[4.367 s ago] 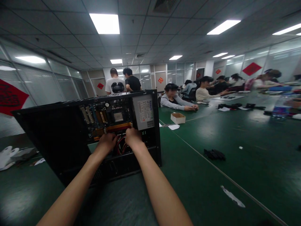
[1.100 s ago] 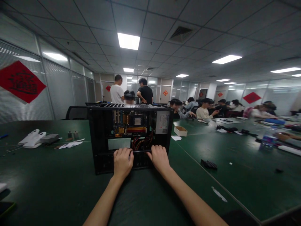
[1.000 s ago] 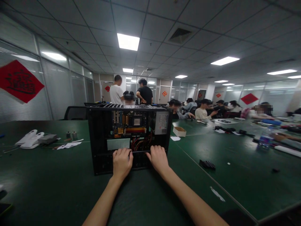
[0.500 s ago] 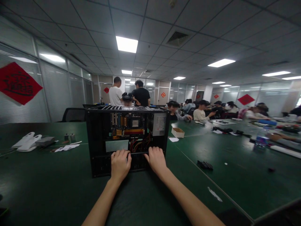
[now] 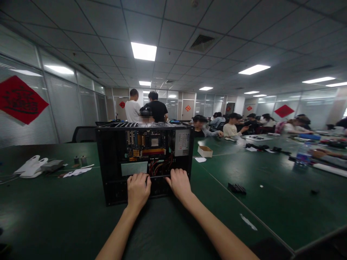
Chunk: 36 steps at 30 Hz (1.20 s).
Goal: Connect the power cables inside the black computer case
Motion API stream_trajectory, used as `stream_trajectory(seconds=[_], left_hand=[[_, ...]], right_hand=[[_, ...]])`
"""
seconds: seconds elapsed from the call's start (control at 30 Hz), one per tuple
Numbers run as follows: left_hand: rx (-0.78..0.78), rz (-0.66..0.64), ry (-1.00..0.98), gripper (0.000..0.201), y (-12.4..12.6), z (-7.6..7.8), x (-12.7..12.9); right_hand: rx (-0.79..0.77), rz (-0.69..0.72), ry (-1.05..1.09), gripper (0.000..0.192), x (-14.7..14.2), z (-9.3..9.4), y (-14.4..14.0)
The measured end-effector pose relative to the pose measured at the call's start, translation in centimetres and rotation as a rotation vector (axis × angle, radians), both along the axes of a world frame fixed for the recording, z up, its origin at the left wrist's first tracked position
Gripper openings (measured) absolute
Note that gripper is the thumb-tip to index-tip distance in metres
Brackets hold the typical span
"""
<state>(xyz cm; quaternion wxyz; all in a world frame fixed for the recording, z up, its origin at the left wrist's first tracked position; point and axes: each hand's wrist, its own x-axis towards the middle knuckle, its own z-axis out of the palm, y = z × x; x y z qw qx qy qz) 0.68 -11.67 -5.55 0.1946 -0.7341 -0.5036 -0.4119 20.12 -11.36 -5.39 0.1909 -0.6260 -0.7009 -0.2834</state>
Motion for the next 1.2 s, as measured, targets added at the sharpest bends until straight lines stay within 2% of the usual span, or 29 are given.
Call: stream_trajectory(seconds=[0.23, 0.4, 0.6, 0.8, 1.03, 1.2], left_hand=[[0.005, 0.029, 0.013, 0.028, -0.1, 0.0, 0.1], [0.014, 0.101, -0.009, 0.032, -0.4, 0.1, 0.1], [-0.006, 0.168, -0.174, 0.034, -0.8, 0.8, 0.1], [-0.043, 0.205, -0.326, 0.039, -0.4, 1.4, -0.3], [-0.101, 0.212, -0.401, 0.044, 1.3, 1.6, -2.1], [-0.230, 0.173, -0.349, 0.047, 3.4, 2.5, -5.1]], right_hand=[[-0.002, -0.009, 0.005, 0.026, -0.2, 0.1, -0.4], [0.010, -0.031, 0.025, 0.028, -1.3, -0.1, -2.3], [0.000, -0.091, -0.003, 0.027, -3.1, 0.0, -5.4], [-0.036, -0.110, 0.006, 0.028, -4.5, 0.1, -6.8], [-0.085, -0.097, 0.009, 0.019, -7.2, 0.4, -7.2], [-0.194, -0.073, 0.030, 0.022, -10.9, 1.4, -7.0]])
